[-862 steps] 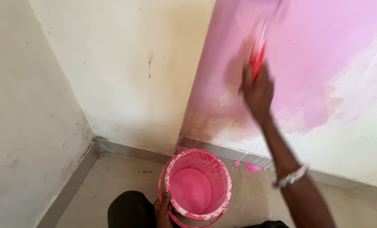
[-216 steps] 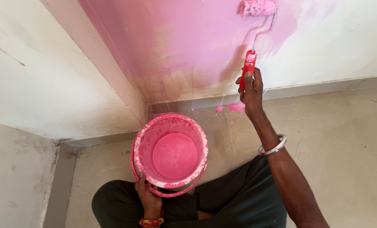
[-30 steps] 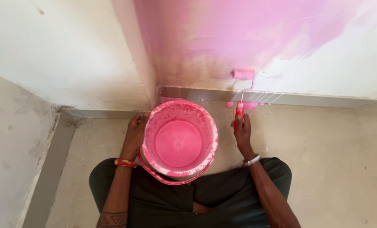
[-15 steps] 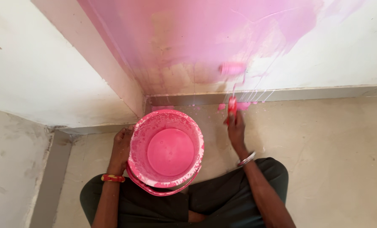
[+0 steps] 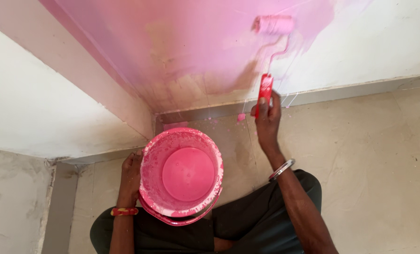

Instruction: The person sits on the floor in a corner holding a bucket of pink paint and uses a paint roller to apply pink paint to the lower section of the wall, repeatedly dipping the roller into the bucket and rolling paint onto the wall.

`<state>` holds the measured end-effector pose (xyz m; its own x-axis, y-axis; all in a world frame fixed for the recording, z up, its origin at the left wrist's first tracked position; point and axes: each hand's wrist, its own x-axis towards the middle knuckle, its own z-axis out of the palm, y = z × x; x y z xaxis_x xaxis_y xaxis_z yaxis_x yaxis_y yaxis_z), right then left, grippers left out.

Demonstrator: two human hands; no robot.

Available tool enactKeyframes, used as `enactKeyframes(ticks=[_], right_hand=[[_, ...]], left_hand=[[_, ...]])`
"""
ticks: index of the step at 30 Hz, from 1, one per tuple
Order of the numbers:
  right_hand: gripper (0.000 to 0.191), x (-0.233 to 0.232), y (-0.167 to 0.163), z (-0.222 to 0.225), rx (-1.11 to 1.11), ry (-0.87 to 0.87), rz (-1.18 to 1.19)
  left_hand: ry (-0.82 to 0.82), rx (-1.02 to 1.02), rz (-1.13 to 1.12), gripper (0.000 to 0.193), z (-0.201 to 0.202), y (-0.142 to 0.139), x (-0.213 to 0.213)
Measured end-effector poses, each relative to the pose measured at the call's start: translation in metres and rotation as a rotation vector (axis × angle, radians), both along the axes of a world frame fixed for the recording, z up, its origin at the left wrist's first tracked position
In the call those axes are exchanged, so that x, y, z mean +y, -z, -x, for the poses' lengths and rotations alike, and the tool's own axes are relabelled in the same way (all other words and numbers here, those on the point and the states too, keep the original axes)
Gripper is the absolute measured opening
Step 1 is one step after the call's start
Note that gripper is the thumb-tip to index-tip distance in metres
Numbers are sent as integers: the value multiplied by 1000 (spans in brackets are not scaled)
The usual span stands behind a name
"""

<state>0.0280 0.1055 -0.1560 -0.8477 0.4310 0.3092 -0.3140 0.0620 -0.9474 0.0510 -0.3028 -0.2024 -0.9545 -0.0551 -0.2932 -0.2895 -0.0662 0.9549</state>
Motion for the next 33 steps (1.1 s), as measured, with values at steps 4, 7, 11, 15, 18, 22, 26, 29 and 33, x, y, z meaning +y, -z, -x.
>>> enactKeyframes(ticks=[4,7,11,15,18,22,26,29,33], right_hand=[[42,8,10,3,-78,8,-67],[39,2,61,-10,-186,4,-118],[38,-20,122,-39,-458,-59,180],[43,-30,113,-43,-400,-3,228],[46,-26,67,-29,-217,9,67],[53,-12,2,-6,-82,54,12],[51,-2,-11,1,14,-15,18],[47,-12,26,-9,-109,57,-96],[41,-37,90,-51,-382,2,-43]], left_hand=[[-18,-24,8,34,3,4,-2],[1,37,-87,30,4,8,-3],[-17,-17,-31,31,0,10,-6],[-6,9,5,31,3,8,-4],[-4,18,-47,31,2,7,-4],[-26,-22,-78,26,1,2,-2],[-15,-2,-84,28,-2,-8,2],[-5,16,-49,30,-4,-15,2],[-9,40,-33,30,-5,-17,1]])
